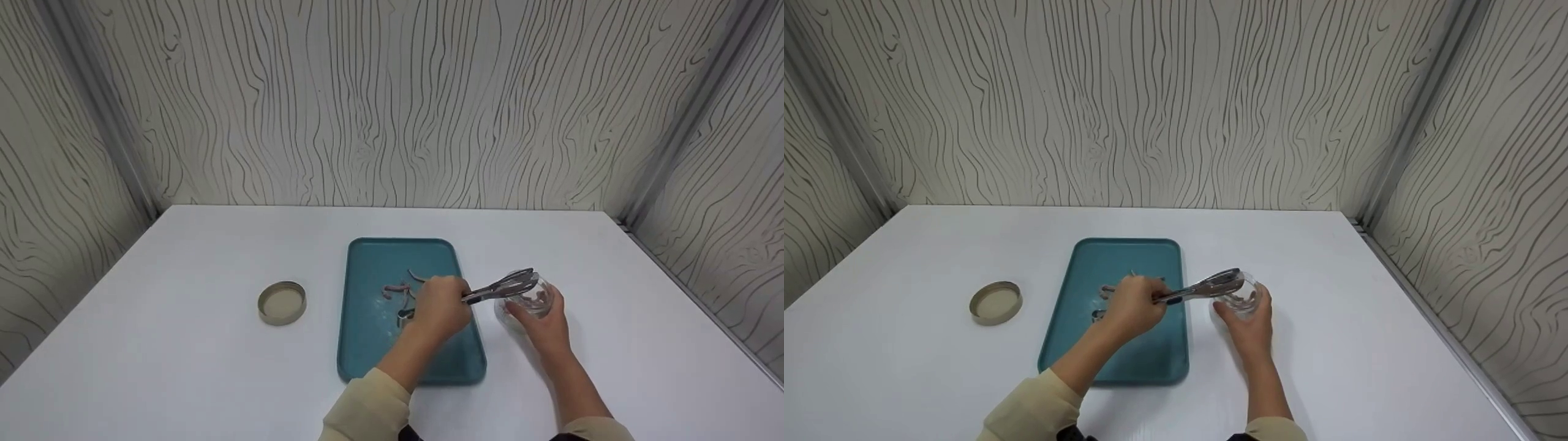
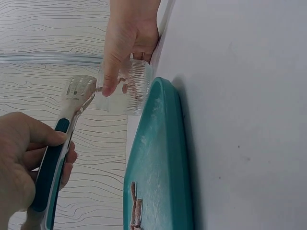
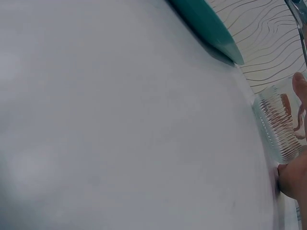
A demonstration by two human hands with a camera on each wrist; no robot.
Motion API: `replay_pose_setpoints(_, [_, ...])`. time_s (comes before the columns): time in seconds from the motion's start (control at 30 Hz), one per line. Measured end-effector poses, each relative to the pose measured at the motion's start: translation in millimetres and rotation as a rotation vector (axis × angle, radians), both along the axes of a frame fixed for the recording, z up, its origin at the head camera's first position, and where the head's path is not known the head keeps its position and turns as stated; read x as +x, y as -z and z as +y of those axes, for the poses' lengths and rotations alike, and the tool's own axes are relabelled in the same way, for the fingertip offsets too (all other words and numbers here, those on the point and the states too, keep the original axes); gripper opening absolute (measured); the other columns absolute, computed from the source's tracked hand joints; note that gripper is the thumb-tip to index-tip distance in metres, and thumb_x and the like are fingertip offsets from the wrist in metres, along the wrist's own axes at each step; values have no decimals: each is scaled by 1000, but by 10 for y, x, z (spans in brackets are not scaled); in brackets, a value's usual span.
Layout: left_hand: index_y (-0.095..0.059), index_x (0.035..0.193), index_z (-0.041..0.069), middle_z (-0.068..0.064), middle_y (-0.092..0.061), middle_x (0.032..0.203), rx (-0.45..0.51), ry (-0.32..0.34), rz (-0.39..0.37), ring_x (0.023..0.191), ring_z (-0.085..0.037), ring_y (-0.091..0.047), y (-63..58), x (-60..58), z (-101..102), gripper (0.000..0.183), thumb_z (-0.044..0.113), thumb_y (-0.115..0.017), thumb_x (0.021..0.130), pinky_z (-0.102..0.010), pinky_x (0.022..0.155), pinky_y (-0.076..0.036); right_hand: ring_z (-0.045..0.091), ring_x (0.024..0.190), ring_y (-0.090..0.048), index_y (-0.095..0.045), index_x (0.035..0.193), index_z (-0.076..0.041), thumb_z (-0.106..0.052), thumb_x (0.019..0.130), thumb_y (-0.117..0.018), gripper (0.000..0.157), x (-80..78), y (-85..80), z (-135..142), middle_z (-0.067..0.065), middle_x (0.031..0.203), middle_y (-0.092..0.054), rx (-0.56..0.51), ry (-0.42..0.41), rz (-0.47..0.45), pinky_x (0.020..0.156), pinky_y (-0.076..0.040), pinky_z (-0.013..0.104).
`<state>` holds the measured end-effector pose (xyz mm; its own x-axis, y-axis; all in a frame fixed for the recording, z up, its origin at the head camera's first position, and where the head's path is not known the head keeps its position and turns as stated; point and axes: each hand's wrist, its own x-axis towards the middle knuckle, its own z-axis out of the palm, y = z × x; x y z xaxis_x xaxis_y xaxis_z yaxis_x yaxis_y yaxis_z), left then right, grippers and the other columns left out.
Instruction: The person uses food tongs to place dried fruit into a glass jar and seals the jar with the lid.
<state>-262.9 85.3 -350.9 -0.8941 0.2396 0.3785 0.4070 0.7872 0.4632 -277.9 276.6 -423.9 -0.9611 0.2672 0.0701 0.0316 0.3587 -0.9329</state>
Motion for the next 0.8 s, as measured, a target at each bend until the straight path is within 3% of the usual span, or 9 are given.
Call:
replay_pose_setpoints(0.23, [-67,67,12,8,-51,54,47,9,-29,49,-8,-41,-8,7,-26,14,-1,-61,64,-22,45,-34,31,126,-9,0,137,-8,-40,69,-68,101,-10,-5,-1,21,139,-12,-2,-5,-8,98,-7,42])
replay_pose_setpoints(0.63, [-68,71,9,4,-57,57,107,36,120,47,-7,-39,-36,29,-82,19,-3,-58,60,-20,42,-31,31,127,-6,4,137,-11,-43,71,-64,100,-4,-1,9,20,140,-10,17,-21,-42,98,-6,42])
replay_pose_setpoints(0.8, [-68,74,11,6,-56,58,102,19,98,47,-7,-37,-50,29,-128,20,-1,-58,62,-22,42,-31,31,127,-5,4,137,-10,-43,70,-65,102,-9,0,11,20,140,-9,22,-11,-34,98,-5,42])
